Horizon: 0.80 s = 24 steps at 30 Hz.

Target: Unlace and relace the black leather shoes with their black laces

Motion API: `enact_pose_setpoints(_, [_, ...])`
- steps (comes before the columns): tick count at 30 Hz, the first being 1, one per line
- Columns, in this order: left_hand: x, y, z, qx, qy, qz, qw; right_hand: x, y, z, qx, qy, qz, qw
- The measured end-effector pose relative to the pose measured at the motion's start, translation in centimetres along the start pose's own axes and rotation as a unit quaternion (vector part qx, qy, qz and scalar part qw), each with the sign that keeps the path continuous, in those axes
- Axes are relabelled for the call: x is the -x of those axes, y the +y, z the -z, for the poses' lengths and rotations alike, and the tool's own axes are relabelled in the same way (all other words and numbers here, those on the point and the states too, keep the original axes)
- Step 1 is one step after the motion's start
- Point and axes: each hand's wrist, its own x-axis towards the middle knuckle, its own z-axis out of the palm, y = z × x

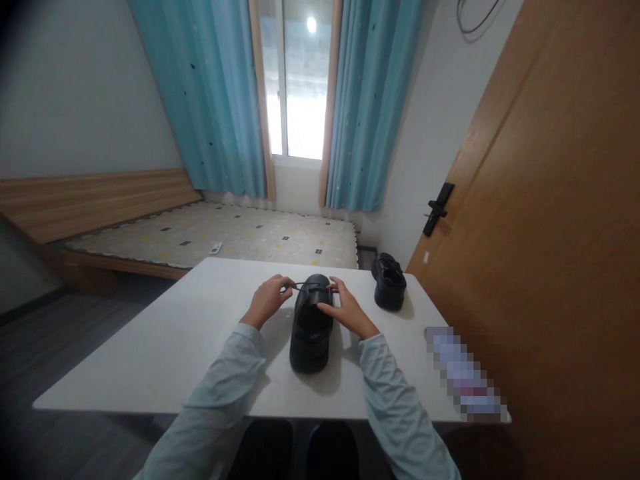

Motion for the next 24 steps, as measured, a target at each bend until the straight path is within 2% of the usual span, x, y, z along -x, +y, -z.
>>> enact_pose_setpoints(11, [-0.08, -0.64, 0.15, -0.015, 0.055, 0.097, 0.994, 0.06, 0.31, 0.06, -0.006, 0.010, 0.000, 1.000])
enact_pose_setpoints(24, [-0.35, -0.69, 0.59, 0.014, 0.213, 0.180, 0.960, -0.03, 0.95, -0.06, -0.013, 0.012, 0.003, 1.000])
